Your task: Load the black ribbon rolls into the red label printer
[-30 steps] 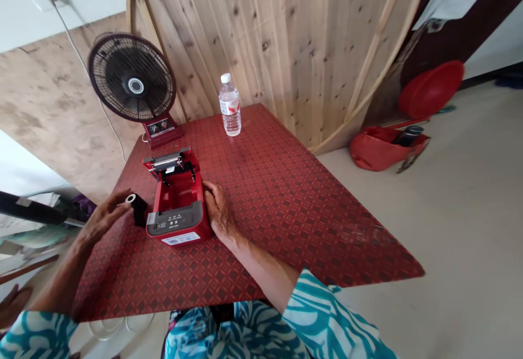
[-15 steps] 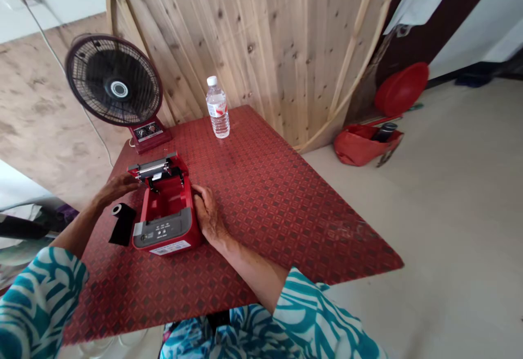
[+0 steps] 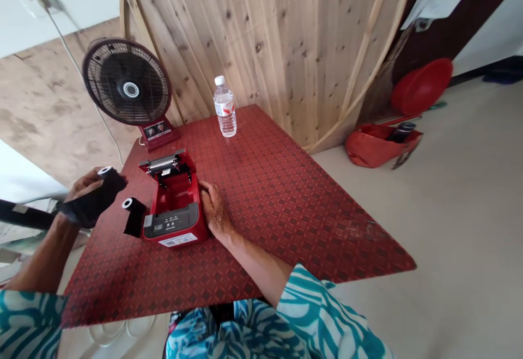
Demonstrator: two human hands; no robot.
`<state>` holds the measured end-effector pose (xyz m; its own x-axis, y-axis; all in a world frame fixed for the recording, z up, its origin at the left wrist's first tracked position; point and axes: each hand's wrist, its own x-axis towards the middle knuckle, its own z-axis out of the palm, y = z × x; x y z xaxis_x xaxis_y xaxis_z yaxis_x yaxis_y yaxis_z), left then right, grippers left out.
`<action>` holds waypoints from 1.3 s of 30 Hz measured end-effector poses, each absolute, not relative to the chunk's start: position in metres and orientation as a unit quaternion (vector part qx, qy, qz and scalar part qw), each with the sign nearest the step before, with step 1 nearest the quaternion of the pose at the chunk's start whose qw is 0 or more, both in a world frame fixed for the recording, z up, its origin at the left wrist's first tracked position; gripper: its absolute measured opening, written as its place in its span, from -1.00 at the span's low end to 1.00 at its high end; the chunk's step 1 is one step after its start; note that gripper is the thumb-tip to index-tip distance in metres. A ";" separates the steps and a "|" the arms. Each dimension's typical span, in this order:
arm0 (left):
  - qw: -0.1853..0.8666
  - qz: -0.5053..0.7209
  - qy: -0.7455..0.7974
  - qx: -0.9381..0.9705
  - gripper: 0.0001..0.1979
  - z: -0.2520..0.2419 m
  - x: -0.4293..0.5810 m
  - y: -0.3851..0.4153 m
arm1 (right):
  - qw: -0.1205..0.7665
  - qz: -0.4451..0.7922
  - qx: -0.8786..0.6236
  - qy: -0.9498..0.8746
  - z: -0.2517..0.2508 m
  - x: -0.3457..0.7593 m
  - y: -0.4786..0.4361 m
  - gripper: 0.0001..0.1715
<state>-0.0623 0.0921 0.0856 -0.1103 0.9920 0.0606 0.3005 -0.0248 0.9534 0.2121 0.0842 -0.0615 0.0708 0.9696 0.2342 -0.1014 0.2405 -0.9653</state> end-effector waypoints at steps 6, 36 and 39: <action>0.292 0.307 0.560 0.712 -0.64 0.095 -0.001 0.064 | 0.590 0.446 -0.416 -0.529 -0.059 0.213 0.083 -0.58; 0.267 0.169 0.536 0.783 -0.51 0.082 0.017 0.060 | 0.598 0.430 -0.412 -0.537 -0.064 0.212 0.086 -0.61; 0.217 0.187 0.543 0.790 -0.60 0.069 0.019 0.048 | 0.603 0.430 -0.409 -0.534 -0.066 0.212 0.087 -0.62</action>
